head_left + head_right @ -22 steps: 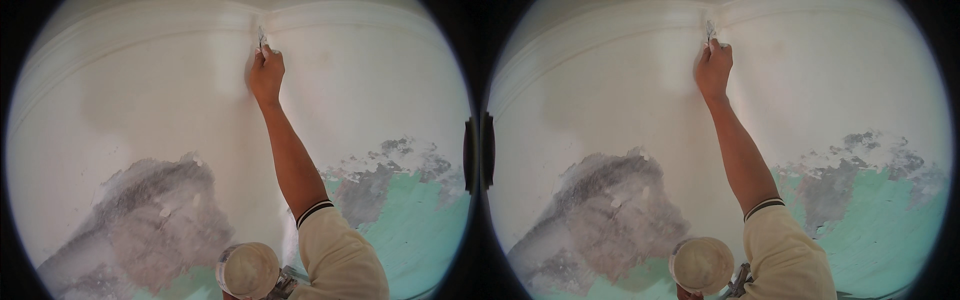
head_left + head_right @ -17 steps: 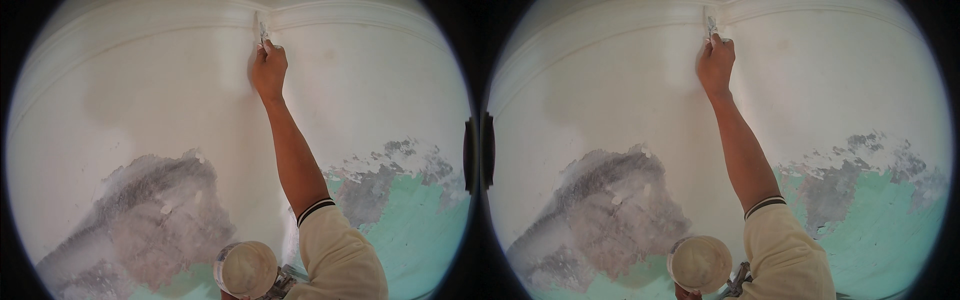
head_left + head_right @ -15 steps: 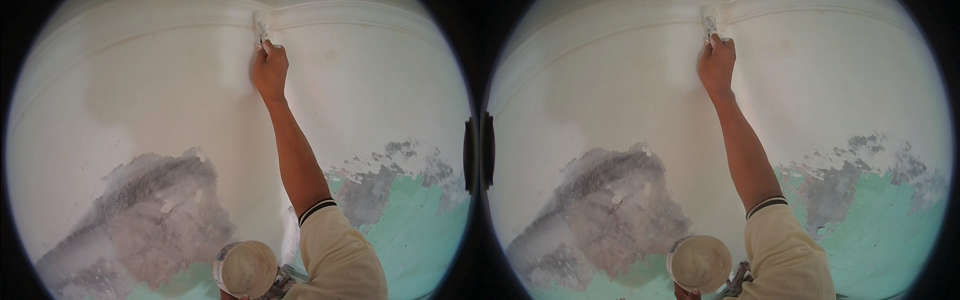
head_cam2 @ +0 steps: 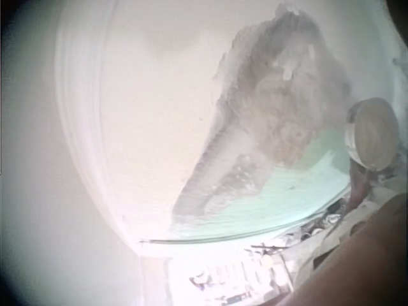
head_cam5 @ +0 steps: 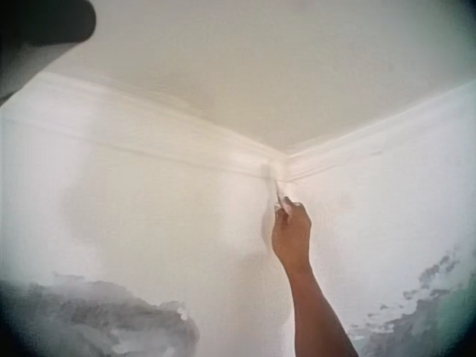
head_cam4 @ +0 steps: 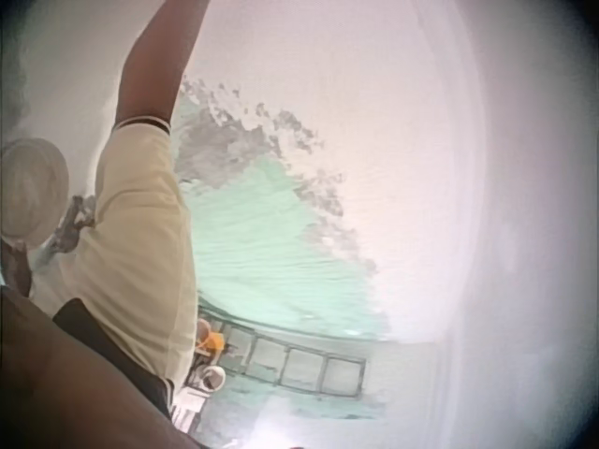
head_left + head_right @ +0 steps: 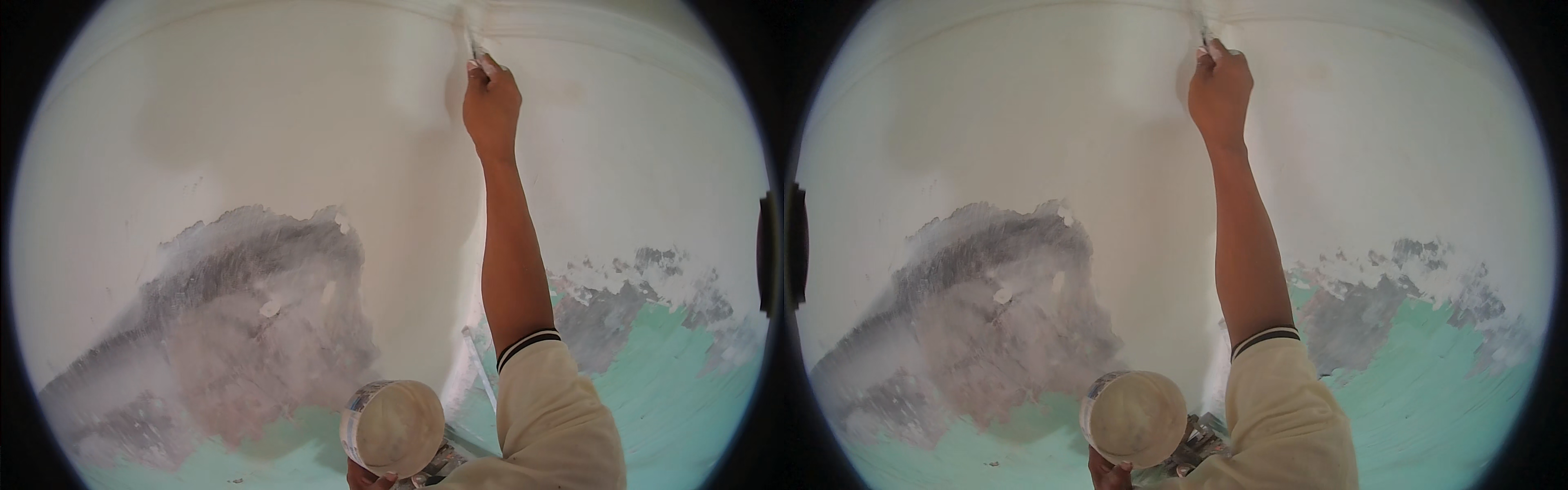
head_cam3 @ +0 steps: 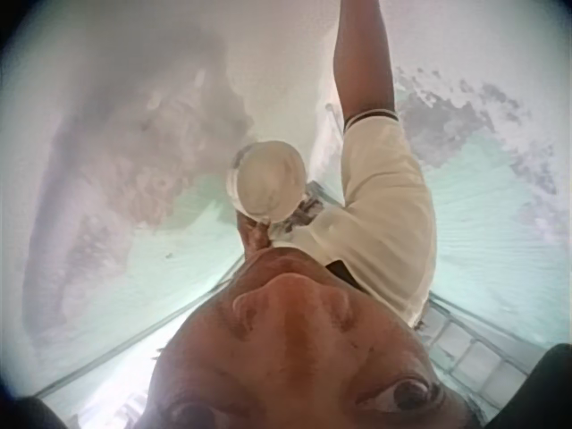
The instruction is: The person applies white plaster to the upper corner of a wall using a trowel and a bucket. They repeatedly scoop plaster and smooth it along the ceiling-wall junction.
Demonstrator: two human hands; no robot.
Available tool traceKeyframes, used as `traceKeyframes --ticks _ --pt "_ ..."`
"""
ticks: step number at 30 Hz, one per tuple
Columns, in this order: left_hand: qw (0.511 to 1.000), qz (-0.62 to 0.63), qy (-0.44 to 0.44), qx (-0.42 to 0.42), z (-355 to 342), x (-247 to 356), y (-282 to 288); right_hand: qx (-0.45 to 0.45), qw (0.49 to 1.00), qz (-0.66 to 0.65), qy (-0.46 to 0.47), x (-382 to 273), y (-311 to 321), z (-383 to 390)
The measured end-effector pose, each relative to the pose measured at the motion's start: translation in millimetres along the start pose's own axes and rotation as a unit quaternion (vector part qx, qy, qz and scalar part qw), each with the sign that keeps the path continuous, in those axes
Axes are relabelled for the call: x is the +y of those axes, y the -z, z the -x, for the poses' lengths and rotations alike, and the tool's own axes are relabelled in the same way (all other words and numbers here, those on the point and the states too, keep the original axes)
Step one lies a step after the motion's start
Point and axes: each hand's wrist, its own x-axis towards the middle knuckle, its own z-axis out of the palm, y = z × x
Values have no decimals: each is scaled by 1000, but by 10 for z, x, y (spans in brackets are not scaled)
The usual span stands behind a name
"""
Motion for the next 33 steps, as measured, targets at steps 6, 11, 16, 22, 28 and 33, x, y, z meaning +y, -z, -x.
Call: traceKeyframes --ticks 6,11,16,22,28,33 --pt "999 -21 41 -10 -5 -94 205 -61 997 34 -18 -168 110 -83" --pt "998 -26 51 -23 -14 -91 244 -19 1000 -2 -3 -268 61 49" --pt "998 -30 59 -18 11 -99 307 -76 996 40 17 -402 -89 144" --pt "997 -20 61 -35 8 -5 311 -19 999 36 29 -289 58 32" --pt "998 -33 43 -44 -5 -110 394 -86 996 27 2 -246 211 76" --pt "997 -50 30 -59 -72 -89 394 -73 995 61 -13 -35 260 -224"
